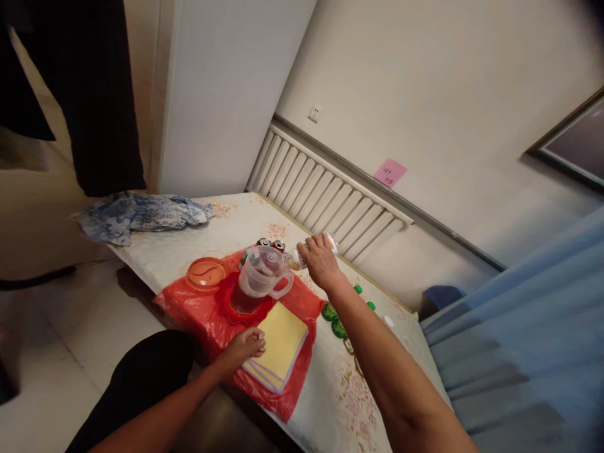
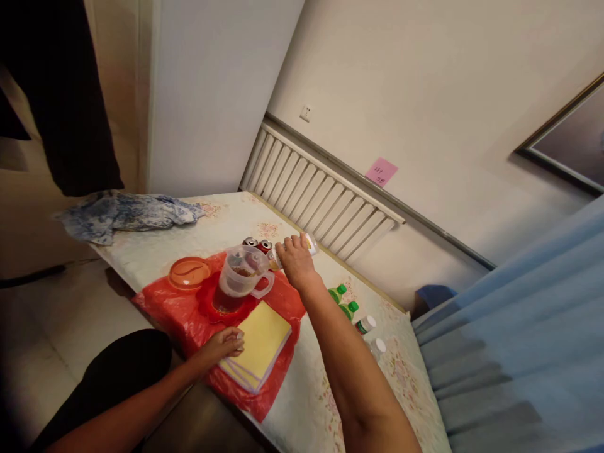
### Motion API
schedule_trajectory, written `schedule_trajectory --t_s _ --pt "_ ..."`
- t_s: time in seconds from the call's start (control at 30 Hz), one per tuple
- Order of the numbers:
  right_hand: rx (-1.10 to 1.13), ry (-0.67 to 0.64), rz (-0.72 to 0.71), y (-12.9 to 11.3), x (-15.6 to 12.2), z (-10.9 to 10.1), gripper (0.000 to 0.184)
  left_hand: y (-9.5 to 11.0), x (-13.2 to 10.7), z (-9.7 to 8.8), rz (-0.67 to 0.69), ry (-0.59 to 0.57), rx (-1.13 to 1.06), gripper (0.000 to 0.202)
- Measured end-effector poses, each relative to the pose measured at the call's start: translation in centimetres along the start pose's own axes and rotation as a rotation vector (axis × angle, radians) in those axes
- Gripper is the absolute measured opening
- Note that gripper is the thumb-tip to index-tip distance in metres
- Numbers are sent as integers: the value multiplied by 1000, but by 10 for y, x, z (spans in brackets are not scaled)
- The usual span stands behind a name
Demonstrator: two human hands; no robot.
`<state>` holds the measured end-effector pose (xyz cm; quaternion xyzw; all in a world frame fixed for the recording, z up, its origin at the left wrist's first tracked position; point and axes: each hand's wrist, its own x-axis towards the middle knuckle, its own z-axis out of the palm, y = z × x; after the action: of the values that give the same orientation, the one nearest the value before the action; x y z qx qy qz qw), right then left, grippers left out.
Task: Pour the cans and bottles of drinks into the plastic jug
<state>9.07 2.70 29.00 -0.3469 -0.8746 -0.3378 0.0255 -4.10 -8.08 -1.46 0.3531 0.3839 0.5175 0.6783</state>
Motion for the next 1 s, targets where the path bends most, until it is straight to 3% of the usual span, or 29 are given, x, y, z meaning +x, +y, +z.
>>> schedule_trajectory --t_s 0.77,1.0 --pt "3 -17 -37 -9 8 1 26 8 -4 3 -20 12 -15 57" --pt "68 -60 112 -10 -4 11 38 15 -3 7 -52 63 2 55"
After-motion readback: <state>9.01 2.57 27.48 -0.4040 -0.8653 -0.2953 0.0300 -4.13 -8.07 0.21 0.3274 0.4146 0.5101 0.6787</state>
